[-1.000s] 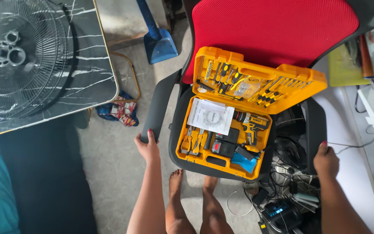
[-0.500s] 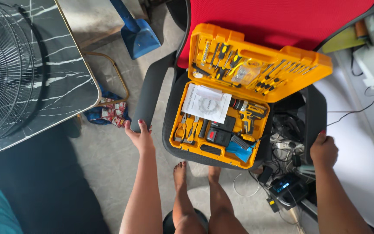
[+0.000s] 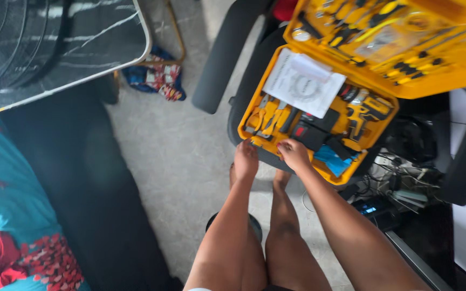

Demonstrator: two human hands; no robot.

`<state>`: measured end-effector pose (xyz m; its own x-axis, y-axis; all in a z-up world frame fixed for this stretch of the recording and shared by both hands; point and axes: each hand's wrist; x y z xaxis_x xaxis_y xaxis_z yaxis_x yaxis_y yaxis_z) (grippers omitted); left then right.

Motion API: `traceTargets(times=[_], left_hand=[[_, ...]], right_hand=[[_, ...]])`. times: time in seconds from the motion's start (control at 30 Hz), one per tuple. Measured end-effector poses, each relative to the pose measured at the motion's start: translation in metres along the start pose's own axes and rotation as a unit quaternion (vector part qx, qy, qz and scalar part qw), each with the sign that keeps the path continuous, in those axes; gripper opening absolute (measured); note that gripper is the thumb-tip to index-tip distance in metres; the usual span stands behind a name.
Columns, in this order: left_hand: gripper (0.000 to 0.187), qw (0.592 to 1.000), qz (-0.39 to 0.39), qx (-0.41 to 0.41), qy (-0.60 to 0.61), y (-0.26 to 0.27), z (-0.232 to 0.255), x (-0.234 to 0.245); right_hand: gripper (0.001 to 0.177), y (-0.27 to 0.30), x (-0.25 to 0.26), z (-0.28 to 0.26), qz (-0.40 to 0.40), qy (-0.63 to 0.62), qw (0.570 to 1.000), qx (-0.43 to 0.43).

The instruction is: The person disassembles a standing fan by removing the front grille, fan blades, and rear grille. They then retrieve a yellow toolbox, open it, and use pliers to work on the fan motor housing.

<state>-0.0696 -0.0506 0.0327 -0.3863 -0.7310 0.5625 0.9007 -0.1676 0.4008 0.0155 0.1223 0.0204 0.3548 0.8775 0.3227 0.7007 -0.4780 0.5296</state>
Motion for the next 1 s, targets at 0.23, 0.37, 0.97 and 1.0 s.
traceTargets(times=[0.23, 0.37, 0.97, 1.0], left_hand=[[0.063, 0.994, -0.064, 0.085, 0.011, -0.009, -0.009, -0.007], [0.07, 0.977, -0.124, 0.172, 0.03, -0.006, -0.014, -0.007], [0.077, 0.933, -0.165, 0.305, 0.097, -0.026, 0.017, 0.011], [0.077, 0.937, -0.155, 0.295, 0.106, -0.026, 0.018, 0.01]], right_hand=[[0.039, -0.062, -0.085, -0.056, 0.036, 0.321, 0.946, -0.001], [0.045, -0.076, -0.098, -0.08, 0.029, 0.384, 0.92, -0.074], [0.043, -0.067, -0.074, -0.036, 0.09, 0.162, 0.982, -0.021], [0.043, -0.068, -0.073, -0.037, 0.099, 0.203, 0.974, 0.006]])
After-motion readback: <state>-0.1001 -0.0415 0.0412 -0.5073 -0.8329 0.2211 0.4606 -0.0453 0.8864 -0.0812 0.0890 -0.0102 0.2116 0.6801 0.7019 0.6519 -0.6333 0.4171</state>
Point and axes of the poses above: each hand's wrist, its own y-axis away from the middle knuckle, its own x-axis out of the back of the hand, z = x × y, and after that the axes turned 8 degrees about x, right-handed
